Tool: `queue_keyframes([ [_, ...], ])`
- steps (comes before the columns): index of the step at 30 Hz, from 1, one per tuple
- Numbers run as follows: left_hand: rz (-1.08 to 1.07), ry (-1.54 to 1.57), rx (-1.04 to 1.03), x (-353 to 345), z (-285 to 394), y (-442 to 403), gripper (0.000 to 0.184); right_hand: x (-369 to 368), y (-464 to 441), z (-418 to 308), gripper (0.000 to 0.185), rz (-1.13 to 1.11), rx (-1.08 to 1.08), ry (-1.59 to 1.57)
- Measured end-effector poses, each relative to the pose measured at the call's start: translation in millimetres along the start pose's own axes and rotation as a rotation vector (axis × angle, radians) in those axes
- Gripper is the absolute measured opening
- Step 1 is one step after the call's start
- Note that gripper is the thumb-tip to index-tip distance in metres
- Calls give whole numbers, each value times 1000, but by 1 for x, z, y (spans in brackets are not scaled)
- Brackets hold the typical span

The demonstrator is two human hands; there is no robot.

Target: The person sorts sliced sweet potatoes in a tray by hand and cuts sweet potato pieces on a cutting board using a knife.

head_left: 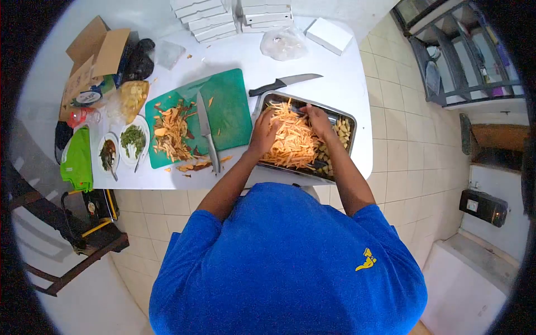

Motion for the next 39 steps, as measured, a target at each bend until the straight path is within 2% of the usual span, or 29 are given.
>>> queue_keyframes([
  [1,68,49,79,4,2,-5,42,6,-10,16,61,57,30,40],
  [4,114,-147,139,-1,-16,-36,37,15,-14,39,62,121,-168,131],
  [5,104,-222,38,-4,-15,-43,32,10,-16,41,66,70,-165,96],
  [6,50,-421,-31,-12,-15,-50,31,0,-20,59,68,41,-279,-162],
  [8,-58,-819,-190,-30,-13,-63,29,-15,-25,38,71,-134,-160,-50],
  [9,-53,-757,-135,-32,-15,-68,29,-19,-27,25,72,-32,-57,86],
  [10,-107,-752,-99,-36,-21,-75,30,-26,-34,19,73,-79,-54,146],
  [12,-210,-749,-38,-44,-29,-77,30,-41,-52,37,71,-37,-81,-10],
  [13,-192,-696,-36,-46,-37,-80,31,-42,-59,46,71,-64,-102,-30],
  [15,-308,-527,19,-53,-62,-87,34,-45,-63,59,71,-128,-148,-65],
  [16,-363,-437,51,-49,-48,-85,36,-39,-56,53,72,-138,-154,-10],
  [17,-363,-194,275,-41,-44,-80,44,-39,-53,51,73,-172,-129,-64],
  [21,-346,90,231,-27,-10,-67,55,-25,-19,19,66,-141,-14,-156],
  [22,-330,126,221,-20,2,-60,53,-25,-11,15,63,-147,31,-174],
  [24,-300,198,199,-12,16,-47,48,-25,3,7,50,-115,143,-3],
  [27,-304,160,0,-17,14,-26,38,-31,40,-15,33,21,361,125],
  [28,-329,116,16,-14,22,-18,36,-33,56,-25,29,81,444,145],
  [29,-354,72,30,-10,32,-9,33,-39,66,-25,23,57,398,222],
  [33,-402,23,-16,-7,38,14,30,-55,96,-37,26,-20,599,353],
  [36,-57,-60,-168,11,32,27,30,-39,112,-42,30,188,508,327],
  [39,100,-38,39,11,-5,33,36,-37,108,16,54,166,103,128],
])
Point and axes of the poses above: each hand's wrist, its own y-axis away from the middle knuckle, its own x-axis out of the back of the hand, z = x × y, the point moved 8 cm from there along -y, towards the middle knuckle, and after that the axes turned 11 degrees about -z, right-handed, at the moved point
